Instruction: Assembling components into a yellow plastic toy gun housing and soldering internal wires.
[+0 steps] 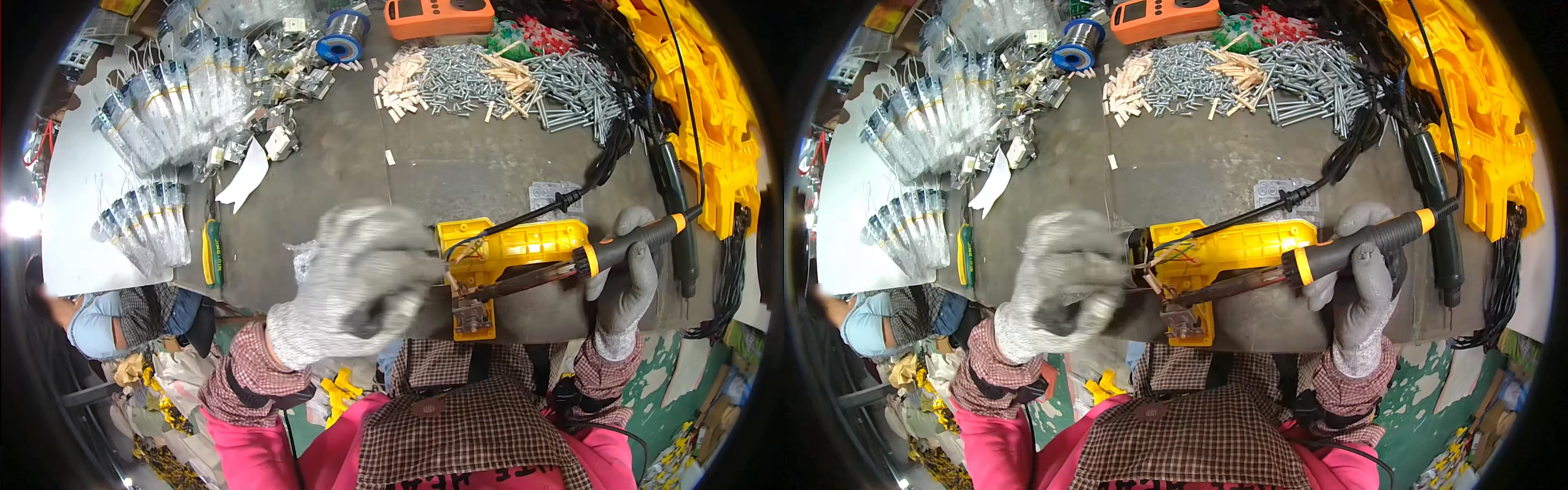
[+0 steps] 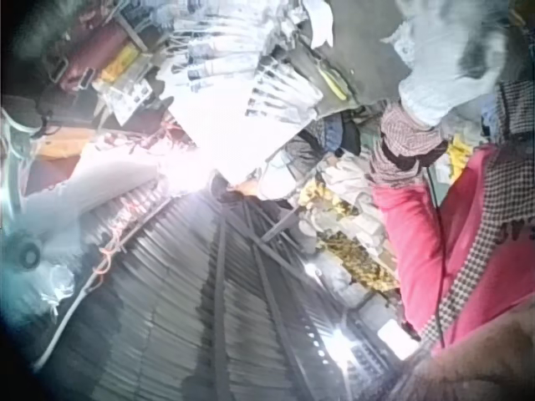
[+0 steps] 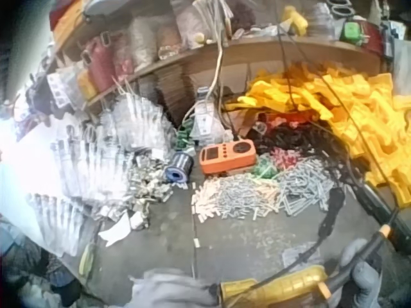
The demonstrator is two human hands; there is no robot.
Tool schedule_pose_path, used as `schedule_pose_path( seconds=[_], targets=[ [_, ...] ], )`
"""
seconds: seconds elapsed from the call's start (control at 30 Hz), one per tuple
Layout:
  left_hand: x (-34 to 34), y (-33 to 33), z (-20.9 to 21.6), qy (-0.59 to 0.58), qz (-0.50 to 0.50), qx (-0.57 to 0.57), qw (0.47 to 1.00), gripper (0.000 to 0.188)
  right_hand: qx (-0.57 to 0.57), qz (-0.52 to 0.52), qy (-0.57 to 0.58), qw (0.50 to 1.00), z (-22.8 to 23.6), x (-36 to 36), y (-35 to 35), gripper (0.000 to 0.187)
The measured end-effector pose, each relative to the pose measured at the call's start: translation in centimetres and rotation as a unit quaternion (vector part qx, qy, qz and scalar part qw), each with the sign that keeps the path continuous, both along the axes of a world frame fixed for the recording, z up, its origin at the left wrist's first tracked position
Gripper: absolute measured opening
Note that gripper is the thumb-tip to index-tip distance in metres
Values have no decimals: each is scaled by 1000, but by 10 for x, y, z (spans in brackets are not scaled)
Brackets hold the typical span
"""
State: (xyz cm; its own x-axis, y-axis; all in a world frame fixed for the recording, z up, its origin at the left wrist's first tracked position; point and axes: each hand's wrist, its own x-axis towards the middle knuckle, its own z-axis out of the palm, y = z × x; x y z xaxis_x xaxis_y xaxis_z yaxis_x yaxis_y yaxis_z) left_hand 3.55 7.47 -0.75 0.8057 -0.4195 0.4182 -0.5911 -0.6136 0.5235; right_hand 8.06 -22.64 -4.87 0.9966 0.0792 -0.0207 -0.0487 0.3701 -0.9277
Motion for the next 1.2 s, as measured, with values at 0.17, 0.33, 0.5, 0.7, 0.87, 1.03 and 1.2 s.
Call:
schedule_pose_path(
  seconds=[0.17, 0.33, 0.5, 0.7, 0.87, 1.03, 1.2],
  targets=[
    [-28, 9, -29, 0, 11, 92, 996, 41, 11, 3, -10, 1000, -1, 1, 1, 40],
    [-35, 18, -27, 26, -26, 167, 985, 52, 24, 18, -26, 999, -7, 5, -1, 42],
    [-35, 19, -21, 18, 13, 48, 999, 45, 15, -1, -31, 999, -6, 3, 2, 42],
    [-31, 5, -21, 12, 20, 89, 996, 33, 21, 19, -37, 999, -7, 4, 0, 40],
    [-28, 4, -21, -1, 23, 121, 992, 36, 27, 37, -47, 998, -12, 5, -6, 41],
    [-29, 3, -23, 16, 4, 132, 991, 37, 12, 16, -29, 999, -5, 4, 0, 41],
    [-29, 0, -23, 21, 0, 147, 989, 37, 13, 17, -24, 999, -5, 4, 0, 41]
  ],
)
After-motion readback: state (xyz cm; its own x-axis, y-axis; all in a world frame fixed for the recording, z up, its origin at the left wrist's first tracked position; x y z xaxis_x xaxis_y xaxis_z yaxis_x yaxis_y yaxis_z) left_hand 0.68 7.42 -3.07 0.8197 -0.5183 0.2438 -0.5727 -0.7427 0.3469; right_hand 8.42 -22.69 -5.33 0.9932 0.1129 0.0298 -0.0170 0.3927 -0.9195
